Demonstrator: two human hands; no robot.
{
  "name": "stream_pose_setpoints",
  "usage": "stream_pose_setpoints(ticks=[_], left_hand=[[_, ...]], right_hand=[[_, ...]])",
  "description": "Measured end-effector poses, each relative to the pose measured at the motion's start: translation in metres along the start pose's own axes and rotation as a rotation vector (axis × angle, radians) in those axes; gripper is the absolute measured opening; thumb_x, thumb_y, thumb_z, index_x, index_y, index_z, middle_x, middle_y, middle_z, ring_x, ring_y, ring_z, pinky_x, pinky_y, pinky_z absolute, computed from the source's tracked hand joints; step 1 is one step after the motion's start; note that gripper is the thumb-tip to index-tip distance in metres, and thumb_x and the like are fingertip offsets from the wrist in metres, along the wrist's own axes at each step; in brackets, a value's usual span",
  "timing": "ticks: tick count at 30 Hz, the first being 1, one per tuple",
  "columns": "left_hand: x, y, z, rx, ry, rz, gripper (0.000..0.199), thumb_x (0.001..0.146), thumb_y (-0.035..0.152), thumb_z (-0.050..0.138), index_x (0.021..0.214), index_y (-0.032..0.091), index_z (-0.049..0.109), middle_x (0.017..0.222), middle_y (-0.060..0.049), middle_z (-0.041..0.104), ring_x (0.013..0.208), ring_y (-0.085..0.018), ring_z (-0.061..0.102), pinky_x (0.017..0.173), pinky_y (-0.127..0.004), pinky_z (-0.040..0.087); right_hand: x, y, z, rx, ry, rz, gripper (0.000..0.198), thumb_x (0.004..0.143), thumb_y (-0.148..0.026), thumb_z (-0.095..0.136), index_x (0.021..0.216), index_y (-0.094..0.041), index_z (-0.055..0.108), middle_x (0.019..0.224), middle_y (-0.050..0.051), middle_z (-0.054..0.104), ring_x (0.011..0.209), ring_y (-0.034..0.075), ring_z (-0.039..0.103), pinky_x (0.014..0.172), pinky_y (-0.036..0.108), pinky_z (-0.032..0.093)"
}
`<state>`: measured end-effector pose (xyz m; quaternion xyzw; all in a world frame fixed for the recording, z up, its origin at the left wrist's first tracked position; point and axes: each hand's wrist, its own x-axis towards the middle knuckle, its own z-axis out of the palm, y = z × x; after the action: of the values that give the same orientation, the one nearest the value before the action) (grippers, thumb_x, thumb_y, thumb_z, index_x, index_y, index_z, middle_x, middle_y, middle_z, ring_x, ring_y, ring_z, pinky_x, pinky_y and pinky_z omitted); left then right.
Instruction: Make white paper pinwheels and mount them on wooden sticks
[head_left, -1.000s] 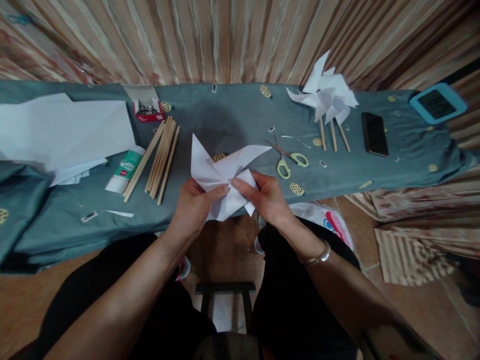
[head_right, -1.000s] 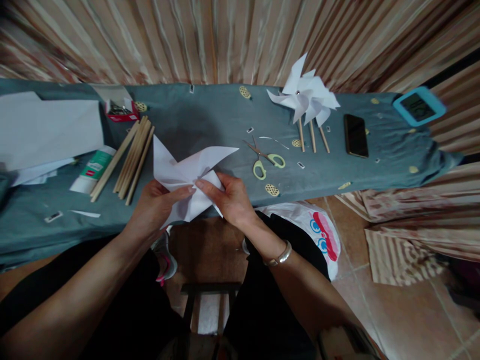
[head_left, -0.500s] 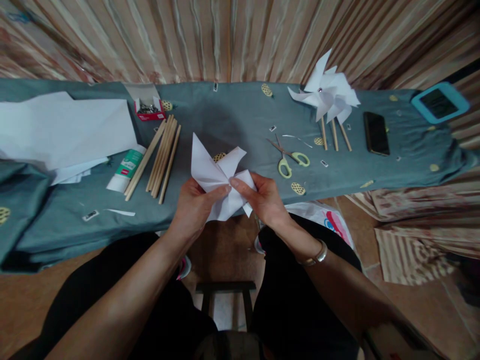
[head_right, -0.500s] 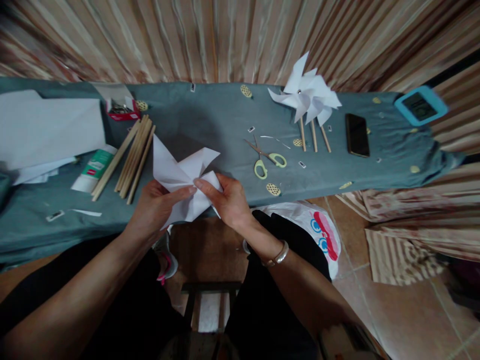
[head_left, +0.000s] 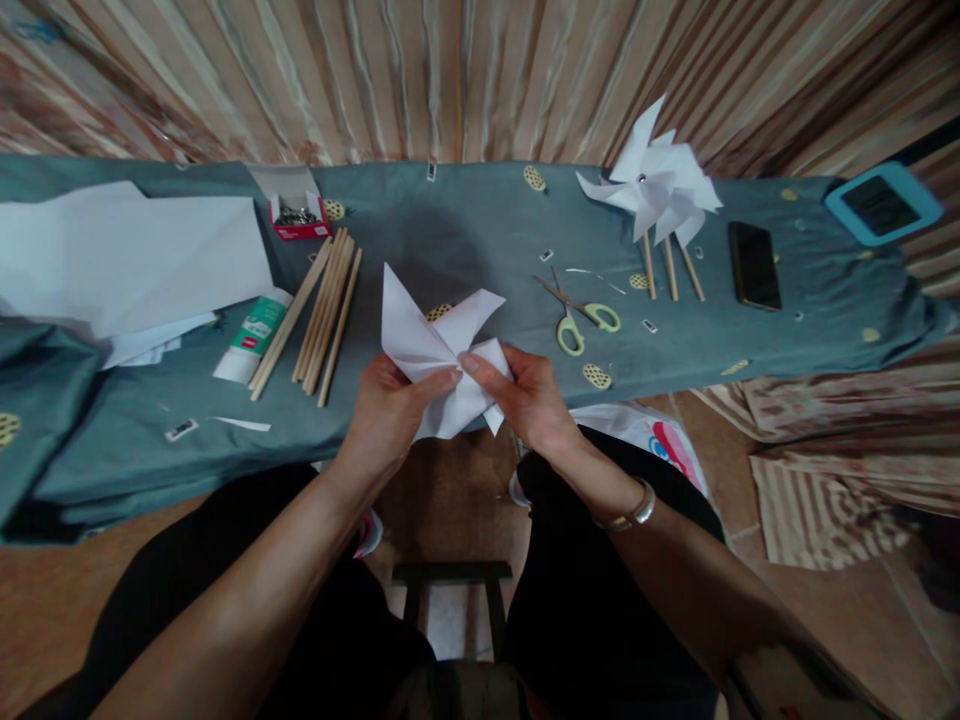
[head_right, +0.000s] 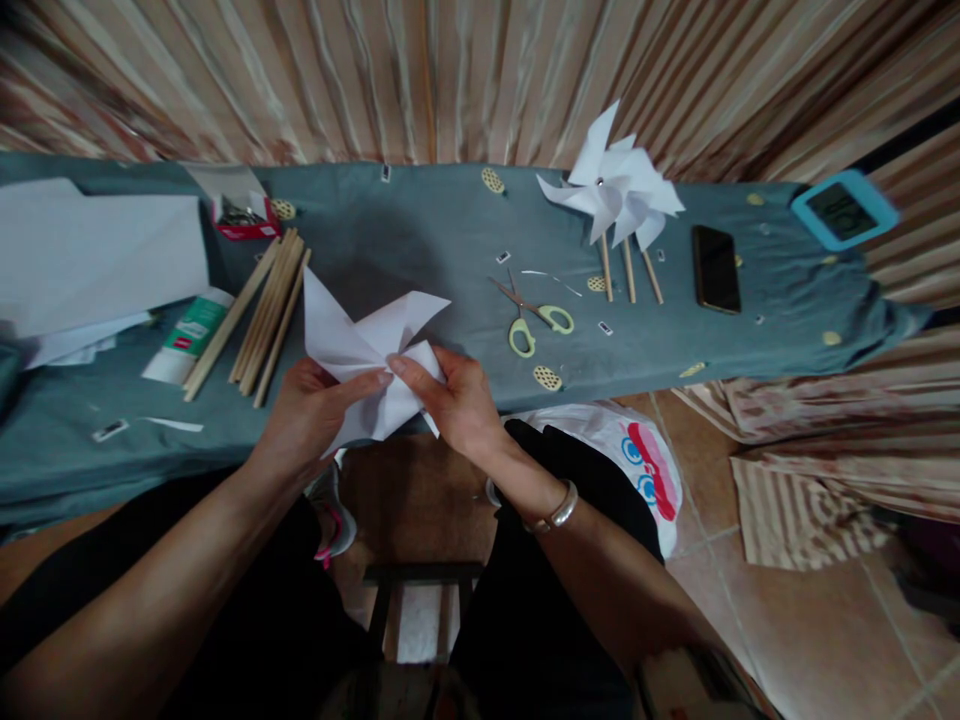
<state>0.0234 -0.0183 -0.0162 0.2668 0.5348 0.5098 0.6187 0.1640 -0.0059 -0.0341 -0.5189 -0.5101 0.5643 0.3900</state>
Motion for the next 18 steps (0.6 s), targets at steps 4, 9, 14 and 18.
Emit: stream_pose_setpoints(ticks=[4, 9, 14, 18], left_hand=[[-0.0004, -0.0011, -0.0004, 0.007, -0.007, 0.01, 0.039, 0.05, 0.023, 0.086, 0.086, 0.013, 0.074, 0.084, -0.008, 0.076, 0.084, -0.028, 0.072, 0.064, -0.03, 0.058], [-0.0004, -0.0033, -0.002, 0.017, -0.02, 0.012, 0.039, 0.053, 0.026, 0.086, 0.088, 0.012, 0.074, 0.086, -0.009, 0.076, 0.083, -0.026, 0.072, 0.061, -0.028, 0.056], [0.0005, -0.0058, -0.0039, 0.015, -0.015, 0.022, 0.035, 0.058, 0.028, 0.083, 0.087, 0.012, 0.074, 0.09, -0.01, 0.076, 0.078, -0.024, 0.072, 0.061, -0.028, 0.056], [-0.0008, -0.0039, -0.003, 0.022, 0.002, 0.035, 0.035, 0.055, 0.026, 0.085, 0.086, 0.012, 0.074, 0.087, -0.01, 0.077, 0.075, -0.025, 0.071, 0.061, -0.03, 0.056]], right_hand=[[-0.0008, -0.0012, -0.0008, 0.006, -0.003, 0.0, 0.043, 0.075, -0.059, 0.069, 0.071, -0.017, 0.061, 0.059, -0.005, 0.047, 0.053, 0.008, 0.036, 0.047, 0.022, 0.03], [-0.0018, -0.0009, -0.0009, -0.027, -0.004, -0.026, 0.045, 0.076, -0.06, 0.068, 0.069, -0.017, 0.058, 0.058, -0.005, 0.044, 0.053, 0.008, 0.036, 0.047, 0.022, 0.03], [-0.0009, 0.0039, 0.0025, -0.056, 0.02, -0.022, 0.044, 0.08, -0.06, 0.064, 0.069, -0.018, 0.058, 0.058, -0.005, 0.046, 0.053, 0.008, 0.037, 0.048, 0.022, 0.031], [0.0, 0.0065, 0.0037, -0.028, 0.021, -0.029, 0.043, 0.077, -0.059, 0.068, 0.07, -0.017, 0.06, 0.059, -0.005, 0.046, 0.054, 0.009, 0.037, 0.048, 0.024, 0.031]])
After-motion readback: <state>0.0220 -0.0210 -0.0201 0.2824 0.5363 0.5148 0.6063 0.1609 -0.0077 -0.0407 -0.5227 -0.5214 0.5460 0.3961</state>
